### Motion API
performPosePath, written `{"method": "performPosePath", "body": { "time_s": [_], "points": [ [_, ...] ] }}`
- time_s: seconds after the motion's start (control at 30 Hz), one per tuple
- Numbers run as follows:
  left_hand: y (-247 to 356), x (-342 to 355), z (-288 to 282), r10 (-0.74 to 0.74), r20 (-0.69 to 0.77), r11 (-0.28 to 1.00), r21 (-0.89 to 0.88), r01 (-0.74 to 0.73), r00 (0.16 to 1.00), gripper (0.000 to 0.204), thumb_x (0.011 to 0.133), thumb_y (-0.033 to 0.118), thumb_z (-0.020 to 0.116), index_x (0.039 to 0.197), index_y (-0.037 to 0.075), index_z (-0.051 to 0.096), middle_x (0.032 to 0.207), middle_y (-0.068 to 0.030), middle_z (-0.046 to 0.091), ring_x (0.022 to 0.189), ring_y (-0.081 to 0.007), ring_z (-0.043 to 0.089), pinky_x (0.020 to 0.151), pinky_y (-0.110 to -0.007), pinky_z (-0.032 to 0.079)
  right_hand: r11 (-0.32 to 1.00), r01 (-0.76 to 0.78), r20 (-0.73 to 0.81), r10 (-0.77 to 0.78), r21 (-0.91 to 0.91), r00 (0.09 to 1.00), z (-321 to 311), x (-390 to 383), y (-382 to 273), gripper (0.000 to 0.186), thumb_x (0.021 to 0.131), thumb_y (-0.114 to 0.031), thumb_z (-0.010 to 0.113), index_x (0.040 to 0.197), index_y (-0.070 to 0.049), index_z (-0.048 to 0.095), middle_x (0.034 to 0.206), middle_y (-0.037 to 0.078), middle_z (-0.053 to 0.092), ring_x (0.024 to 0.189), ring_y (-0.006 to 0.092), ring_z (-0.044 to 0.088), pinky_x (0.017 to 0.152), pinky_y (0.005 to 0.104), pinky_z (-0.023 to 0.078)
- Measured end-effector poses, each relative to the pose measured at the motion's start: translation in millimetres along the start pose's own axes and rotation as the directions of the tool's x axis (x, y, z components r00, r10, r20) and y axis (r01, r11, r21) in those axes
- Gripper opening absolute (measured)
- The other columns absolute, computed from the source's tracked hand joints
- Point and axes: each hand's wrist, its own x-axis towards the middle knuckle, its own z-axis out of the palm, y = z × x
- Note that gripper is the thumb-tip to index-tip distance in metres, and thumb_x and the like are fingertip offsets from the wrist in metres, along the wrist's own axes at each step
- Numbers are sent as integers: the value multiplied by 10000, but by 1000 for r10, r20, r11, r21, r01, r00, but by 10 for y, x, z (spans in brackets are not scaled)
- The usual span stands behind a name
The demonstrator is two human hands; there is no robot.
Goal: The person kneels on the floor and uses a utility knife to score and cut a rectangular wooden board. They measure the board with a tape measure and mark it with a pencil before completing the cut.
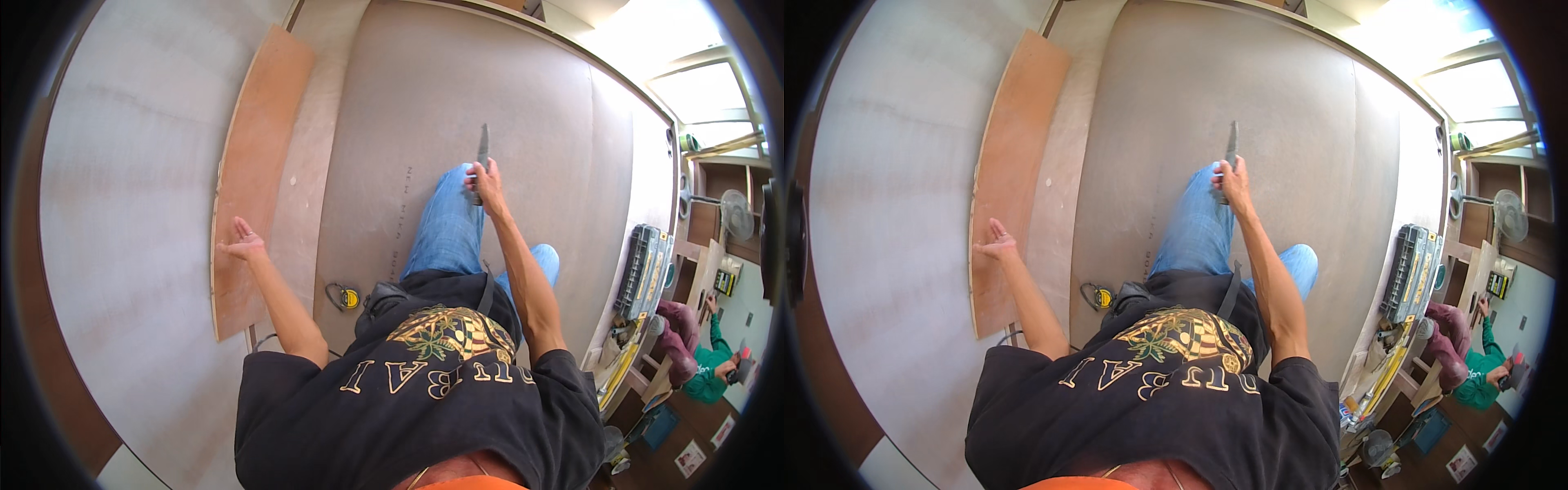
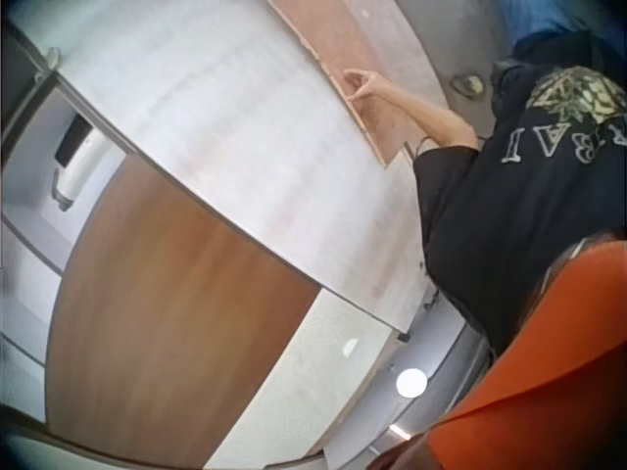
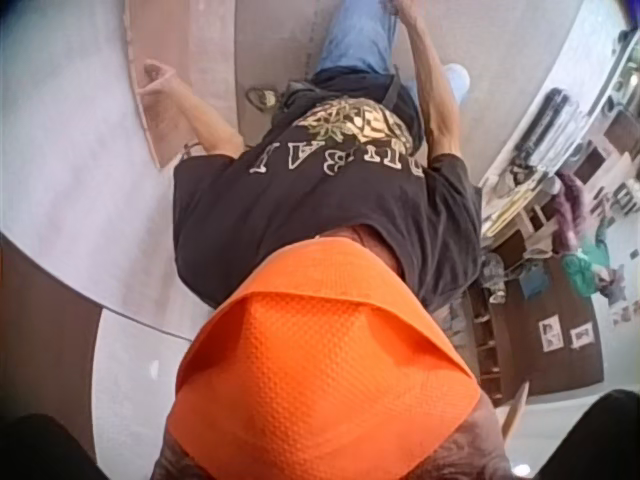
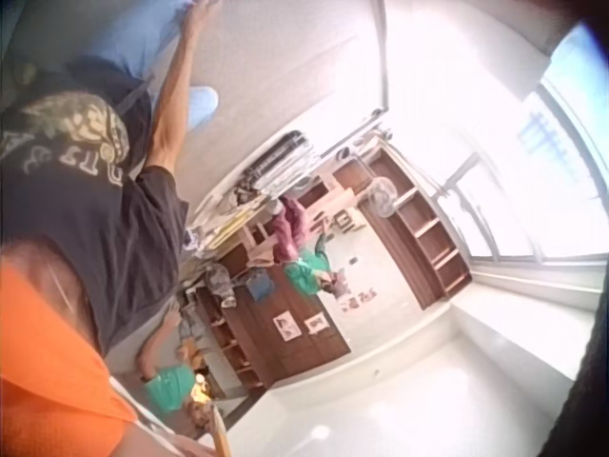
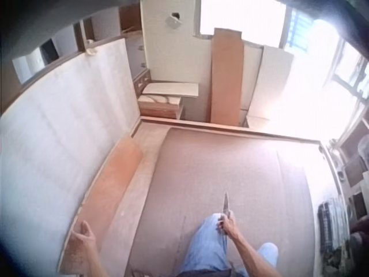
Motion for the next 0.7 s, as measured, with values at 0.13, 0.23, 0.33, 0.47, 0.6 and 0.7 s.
{"method": "performPosePath", "body": {
  "time_s": [0.13, 0.23, 0.33, 0.47, 0.6, 0.7],
  "points": [
    [-795, -372, 155, -331, 499, 792, 608, -51, 801, 626, 993, 520, 514, 1381, 32, 450, 1277, -171, 594, 1212, -321, 571, 1065, -469, 457, 990, 14, 201, -42, 138, 979, 1048, -162, -290, 469, 1039, -282, 501, 1354, 17, 324, 1061, 154, 660, 931, 213, 642, 751, 327, 530],
    [-1795, -1857, 218, -943, 299, 294, 954, -58, 143, 541, 984, 494, 557, 1324, 79, 487, 1173, -106, 632, 1076, -244, 641, 978, -416, 504, 990, 85, 252, -111, 112, 961, 1124, -137, -198, 439, 1043, -336, 483, 1290, 11, 376, 1228, 178, 625, 1161, 250, 583, 911, 370, 495],
    [-2135, -2226, 385, -962, 272, 263, 947, -183, 24, 481, 984, 429, 598, 1289, 72, 493, 1043, -47, 639, 899, -145, 644, 852, -313, 535, 997, 73, 323, -66, -11, 944, 1407, -74, -175, 480, 1042, -339, 483, 1348, 17, 384, 1405, 200, 522, 1257, 265, 532, 1040, 385, 423],
    [-2398, -2023, 330, -921, 374, 304, 866, -396, 112, 443, 986, 404, 603, 1245, 58, 506, 941, -18, 616, 782, -102, 602, 750, -296, 515, 922, 321, 214, -276, -217, 937, 916, 60, -8, 523, 1048, -318, 472, 1441, 14, 376, 1470, 204, 457, 1289, 266, 517, 1080, 378, 408],
    [-2077, -909, 73, -538, 609, 77, 724, -685, 583, 614, 943, 329, 621, 1379, -63, 440, 1071, -182, 650, 981, -296, 660, 889, -426, 500, 914, 301, -77, -332, -274, 940, -64, -177, 175, 454, 1013, -273, 542, 1380, -10, 491, 1319, 221, 572, 1238, 310, 558, 1011, 411, 470],
    [-1560, -192, -285, -299, 692, -282, 593, -754, 657, 523, 921, 252, 635, 1324, -48, 491, 1274, -279, 571, 1166, -413, 569, 1011, -466, 424, 908, 186, -372, -331, -376, 867, -1093, -760, 374, 387, 996, -235, 559, 1330, -39, 541, 1266, 183, 603, 1167, 285, 587, 990, 408, 480]
  ]
}}
